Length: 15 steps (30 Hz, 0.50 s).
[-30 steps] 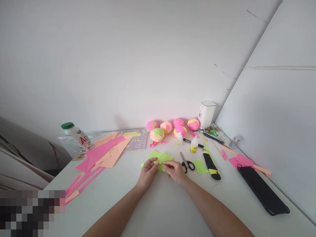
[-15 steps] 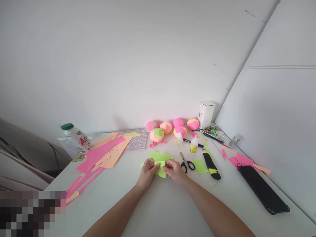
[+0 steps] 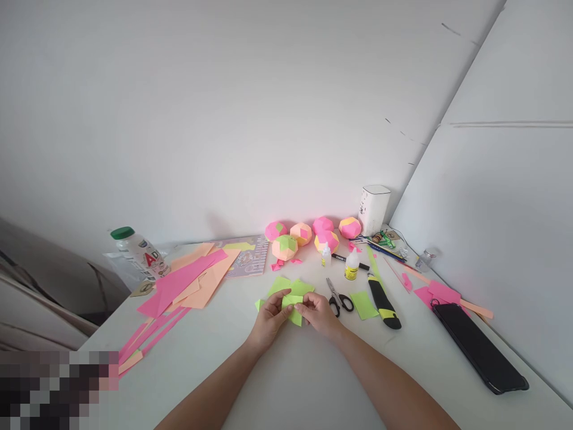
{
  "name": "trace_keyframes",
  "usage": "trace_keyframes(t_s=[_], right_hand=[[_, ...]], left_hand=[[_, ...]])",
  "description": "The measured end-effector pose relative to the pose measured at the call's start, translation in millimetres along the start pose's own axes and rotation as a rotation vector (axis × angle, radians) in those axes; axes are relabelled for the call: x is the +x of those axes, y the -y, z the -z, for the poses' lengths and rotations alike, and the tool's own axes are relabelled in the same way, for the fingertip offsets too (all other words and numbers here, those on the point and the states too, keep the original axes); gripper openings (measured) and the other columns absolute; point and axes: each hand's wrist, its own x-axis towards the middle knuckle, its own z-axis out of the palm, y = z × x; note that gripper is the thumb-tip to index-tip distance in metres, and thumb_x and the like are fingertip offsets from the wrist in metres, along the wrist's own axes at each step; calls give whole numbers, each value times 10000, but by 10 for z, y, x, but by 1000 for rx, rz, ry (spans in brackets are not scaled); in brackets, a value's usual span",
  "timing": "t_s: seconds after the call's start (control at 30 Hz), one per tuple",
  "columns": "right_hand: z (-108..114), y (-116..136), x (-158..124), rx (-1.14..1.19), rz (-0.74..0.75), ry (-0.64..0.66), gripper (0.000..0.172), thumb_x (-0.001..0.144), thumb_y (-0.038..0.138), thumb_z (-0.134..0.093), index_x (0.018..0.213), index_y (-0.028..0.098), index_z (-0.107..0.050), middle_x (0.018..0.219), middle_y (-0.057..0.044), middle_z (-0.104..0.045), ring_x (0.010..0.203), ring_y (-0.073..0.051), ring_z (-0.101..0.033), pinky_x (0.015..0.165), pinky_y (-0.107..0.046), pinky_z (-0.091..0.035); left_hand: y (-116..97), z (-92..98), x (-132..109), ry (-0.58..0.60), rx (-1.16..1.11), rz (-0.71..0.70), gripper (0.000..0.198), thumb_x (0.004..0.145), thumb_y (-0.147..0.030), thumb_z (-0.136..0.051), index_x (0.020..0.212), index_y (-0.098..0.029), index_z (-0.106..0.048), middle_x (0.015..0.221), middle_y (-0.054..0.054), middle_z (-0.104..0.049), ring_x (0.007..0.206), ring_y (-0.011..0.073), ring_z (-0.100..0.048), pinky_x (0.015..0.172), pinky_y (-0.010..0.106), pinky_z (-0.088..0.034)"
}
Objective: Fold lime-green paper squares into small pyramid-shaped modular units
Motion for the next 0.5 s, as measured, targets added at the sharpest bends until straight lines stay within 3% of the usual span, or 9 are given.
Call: trace_keyframes(t_s=[0.23,0.33,0.5], right_hand=[[-6,0,-2,62,-9,23,338,720,428,-637,620,191,-416,496,75,-411,423,-87,-410,433,-213,-313],[-4,28,-9,49,-14,19,339,717,422,-642,610,190,-419,491,74,-414,426,-92,-416,438,-217,-314],[-2,82,-18,43,2,11,320,725,412,-638,607,188,-442,481,70,-430,424,-99,-431,448,-224,-334]], left_hand=[[8,-2,-2,16,-56,0,266,757,-395,-605,874,-225,-437,722,-26,-549,636,110,-534,577,219,-420],[13,3,-1,-19,4,-3,269,741,-411,-617,855,-205,-487,757,-5,-558,669,115,-527,597,220,-419],[59,35,5,18,106,20,361,701,-370,-668,1005,-191,-594,832,36,-605,785,165,-548,682,269,-442]])
